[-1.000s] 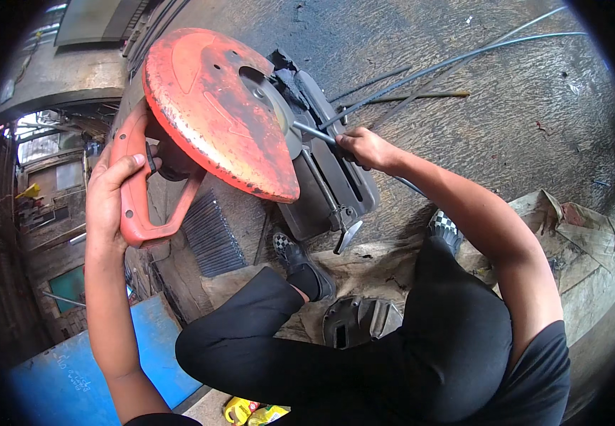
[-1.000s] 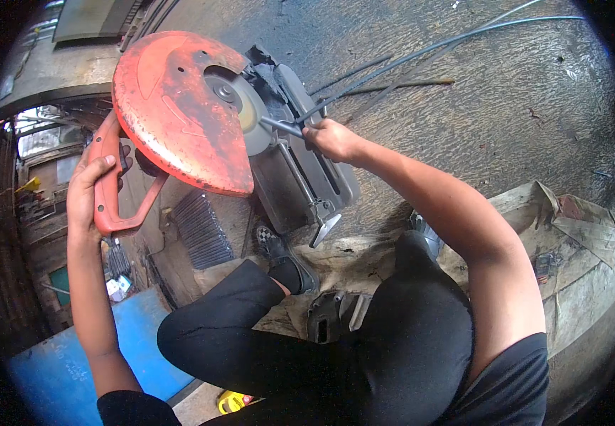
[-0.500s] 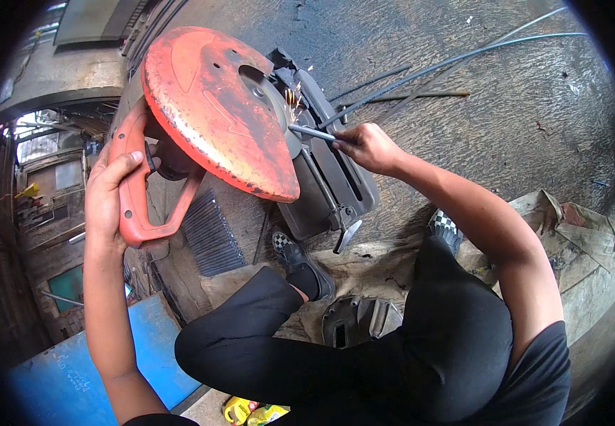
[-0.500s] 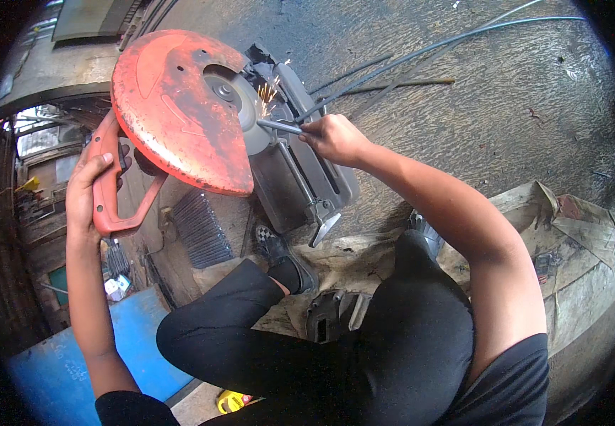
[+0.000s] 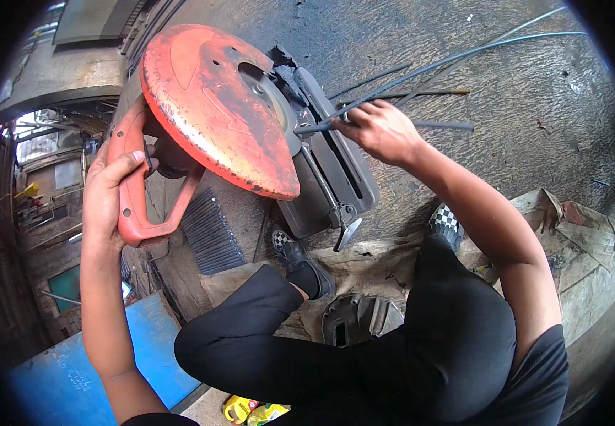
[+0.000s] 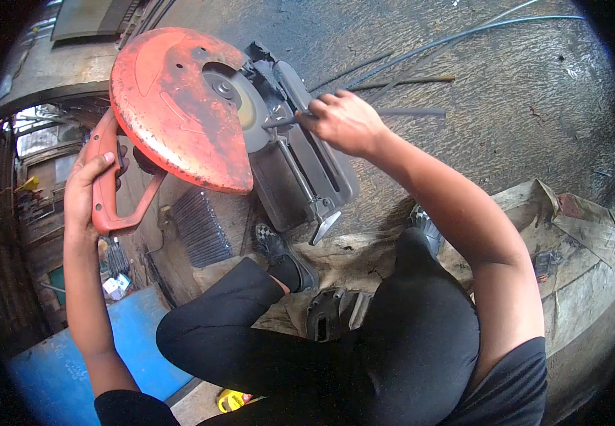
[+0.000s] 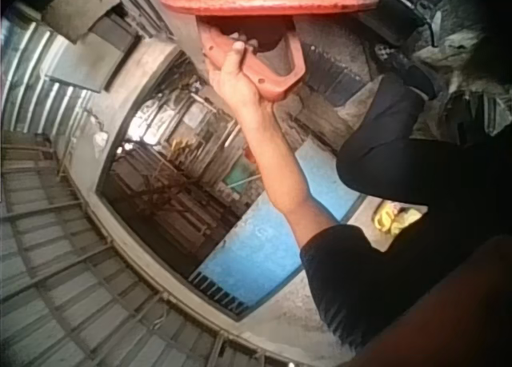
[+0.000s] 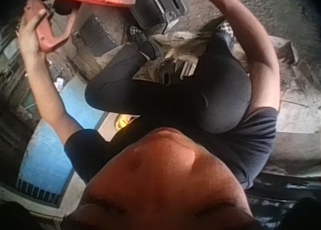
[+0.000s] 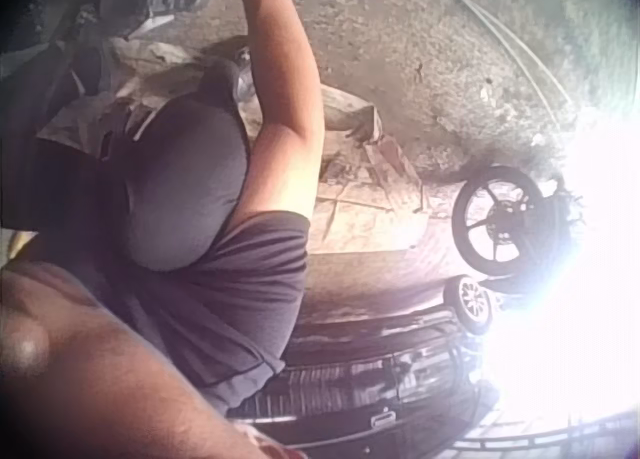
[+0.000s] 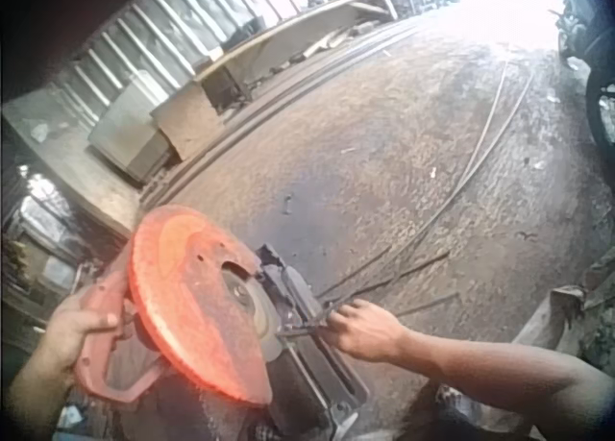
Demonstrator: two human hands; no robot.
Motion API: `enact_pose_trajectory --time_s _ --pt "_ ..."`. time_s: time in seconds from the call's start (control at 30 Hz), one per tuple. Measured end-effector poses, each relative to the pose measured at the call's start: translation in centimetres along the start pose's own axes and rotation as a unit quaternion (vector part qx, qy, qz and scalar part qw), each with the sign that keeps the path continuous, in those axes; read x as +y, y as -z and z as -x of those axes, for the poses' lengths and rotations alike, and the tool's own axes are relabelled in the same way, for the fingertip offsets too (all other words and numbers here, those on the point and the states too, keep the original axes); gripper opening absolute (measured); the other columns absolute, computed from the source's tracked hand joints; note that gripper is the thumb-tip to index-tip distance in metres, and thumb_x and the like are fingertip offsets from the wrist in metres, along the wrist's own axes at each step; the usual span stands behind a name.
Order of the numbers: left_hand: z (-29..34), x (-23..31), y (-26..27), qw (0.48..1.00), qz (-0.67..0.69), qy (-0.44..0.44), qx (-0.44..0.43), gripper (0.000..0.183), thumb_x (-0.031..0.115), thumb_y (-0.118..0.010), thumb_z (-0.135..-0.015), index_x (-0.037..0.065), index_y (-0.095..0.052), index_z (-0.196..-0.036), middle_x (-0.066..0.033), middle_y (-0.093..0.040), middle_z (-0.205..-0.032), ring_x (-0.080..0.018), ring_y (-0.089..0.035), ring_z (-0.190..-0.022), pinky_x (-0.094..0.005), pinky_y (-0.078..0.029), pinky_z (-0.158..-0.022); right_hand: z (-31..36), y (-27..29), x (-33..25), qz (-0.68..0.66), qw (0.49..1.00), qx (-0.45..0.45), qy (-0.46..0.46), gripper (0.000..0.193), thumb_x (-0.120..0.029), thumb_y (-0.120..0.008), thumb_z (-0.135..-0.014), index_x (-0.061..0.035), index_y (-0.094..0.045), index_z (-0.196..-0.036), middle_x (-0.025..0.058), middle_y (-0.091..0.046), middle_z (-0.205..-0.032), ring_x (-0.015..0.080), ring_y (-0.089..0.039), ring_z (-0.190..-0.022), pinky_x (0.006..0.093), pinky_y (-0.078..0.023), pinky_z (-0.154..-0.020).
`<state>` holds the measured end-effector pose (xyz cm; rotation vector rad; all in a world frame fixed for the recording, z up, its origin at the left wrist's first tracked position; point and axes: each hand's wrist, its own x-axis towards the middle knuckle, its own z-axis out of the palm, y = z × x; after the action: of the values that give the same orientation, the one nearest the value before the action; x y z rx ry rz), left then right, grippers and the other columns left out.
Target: Cutting metal rods to length using a chop saw.
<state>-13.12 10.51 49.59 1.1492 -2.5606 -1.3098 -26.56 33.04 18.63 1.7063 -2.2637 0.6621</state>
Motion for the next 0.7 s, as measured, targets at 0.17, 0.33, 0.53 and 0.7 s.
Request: enact_pose_trajectory --time_s 0.17,0.33,0.53,0.7 --pt "0.0 -0.4 -0.2 0.999 0.018 -0.034 -0.007 0.048 0.008 -0.056 -0.084 -0.006 -0.047 -0.129 -0.0112 -0.060 -0.108 -0.0163 -0.059 -0.091 -0.0298 -0.049 -0.084 -1.9 0.6 2.0 0.019 0.993 0.043 -0.107 0.033 -0.012 -0.053 -0.084 -0.0232 -0.066 -0.113 0.0036 -0.059 -0.089 0.0207 -0.058 -0.094 0.0474 -0.037 -0.092" --pt "0.1 -0.1 -0.2 1.000 0.004 -0.012 0.002 0.048 0.009 -0.057 -0.085 -0.006 -0.046 -0.129 -0.0118 -0.060 -0.110 -0.0161 -0.059 -0.092 -0.0295 -0.048 -0.085 -3.3 0.1 2.3 0.004 0.992 0.032 -0.124 0.036 -0.008 -0.052 -0.083 -0.0265 -0.067 -0.109 0.0032 -0.057 -0.092 0.0196 -0.056 -0.100 0.0511 -0.034 -0.093" --pt "0.1 -0.2 -0.2 1.000 0.003 -0.007 0.009 0.049 0.009 -0.057 -0.085 -0.007 -0.045 -0.130 -0.0124 -0.059 -0.113 -0.0162 -0.059 -0.095 -0.0286 -0.047 -0.086 -4.0 -0.3 1.4 -0.011 0.995 0.029 -0.090 0.034 -0.010 -0.053 -0.082 -0.0273 -0.069 -0.107 0.0017 -0.056 -0.092 0.0181 -0.053 -0.102 0.0482 -0.033 -0.097" --pt "0.1 -0.3 -0.4 1.000 0.014 -0.018 0.005 0.049 0.010 -0.057 -0.085 -0.007 -0.046 -0.129 -0.0125 -0.059 -0.114 -0.0162 -0.059 -0.096 -0.0285 -0.047 -0.086 -4.0 0.0 1.3 -0.006 0.996 0.031 -0.078 0.033 -0.011 -0.053 -0.082 -0.0277 -0.070 -0.105 0.0016 -0.057 -0.091 0.0177 -0.053 -0.103 0.0470 -0.034 -0.096"
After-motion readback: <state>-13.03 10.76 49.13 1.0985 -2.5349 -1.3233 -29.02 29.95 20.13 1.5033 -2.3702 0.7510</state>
